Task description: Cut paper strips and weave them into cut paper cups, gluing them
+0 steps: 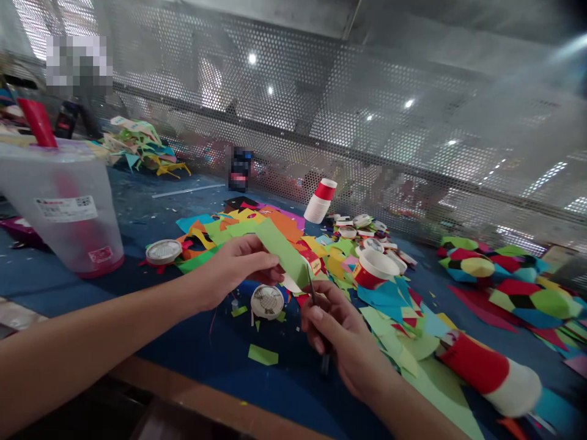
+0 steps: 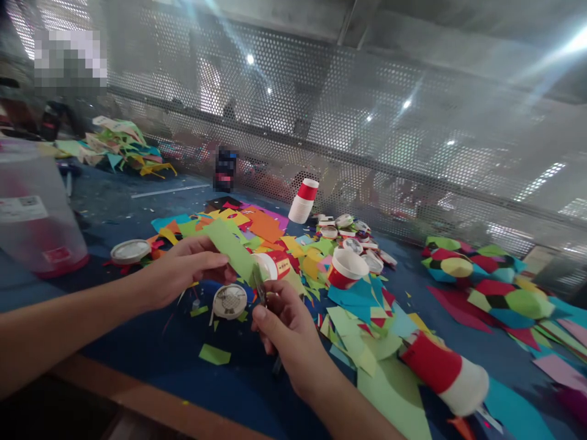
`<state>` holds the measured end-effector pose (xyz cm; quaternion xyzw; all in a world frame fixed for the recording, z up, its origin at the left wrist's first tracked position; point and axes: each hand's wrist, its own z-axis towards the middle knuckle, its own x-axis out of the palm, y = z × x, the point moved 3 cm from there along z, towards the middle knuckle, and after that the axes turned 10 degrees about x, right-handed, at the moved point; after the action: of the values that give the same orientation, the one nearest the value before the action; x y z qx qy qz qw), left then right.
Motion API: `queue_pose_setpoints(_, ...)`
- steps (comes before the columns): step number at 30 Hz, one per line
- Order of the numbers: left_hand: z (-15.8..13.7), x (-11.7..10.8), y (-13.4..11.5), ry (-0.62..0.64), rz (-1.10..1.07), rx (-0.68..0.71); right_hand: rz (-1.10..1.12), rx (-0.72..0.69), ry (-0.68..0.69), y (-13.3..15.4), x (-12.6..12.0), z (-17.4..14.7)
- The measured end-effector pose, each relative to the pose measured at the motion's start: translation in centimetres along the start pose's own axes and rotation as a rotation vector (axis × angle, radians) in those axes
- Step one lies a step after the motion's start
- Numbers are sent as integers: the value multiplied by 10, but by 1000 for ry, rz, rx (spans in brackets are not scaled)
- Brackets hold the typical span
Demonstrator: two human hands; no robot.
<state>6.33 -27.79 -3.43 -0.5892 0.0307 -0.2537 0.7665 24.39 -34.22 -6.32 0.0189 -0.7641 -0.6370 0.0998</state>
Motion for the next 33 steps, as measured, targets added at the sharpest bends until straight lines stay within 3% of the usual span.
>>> queue_pose_setpoints(8,5,-6,6,-38,39,9,-20,22,-56,-1,-2,0)
queue_pose_setpoints(15,7,-9,-6,-91,134,109,-32,28,-16,-2,-2,0)
queue_pose_setpoints(22,6,-7,-9,23,203,144,-62,80,24,-1,2,-2)
queue_pose_setpoints(28,3,0,-13,240,334,241,-91,74,96,-5,5,-5)
queue_pose_setpoints(33,3,-4,-12,249,471,292,-111,64,159,-5,6,-4)
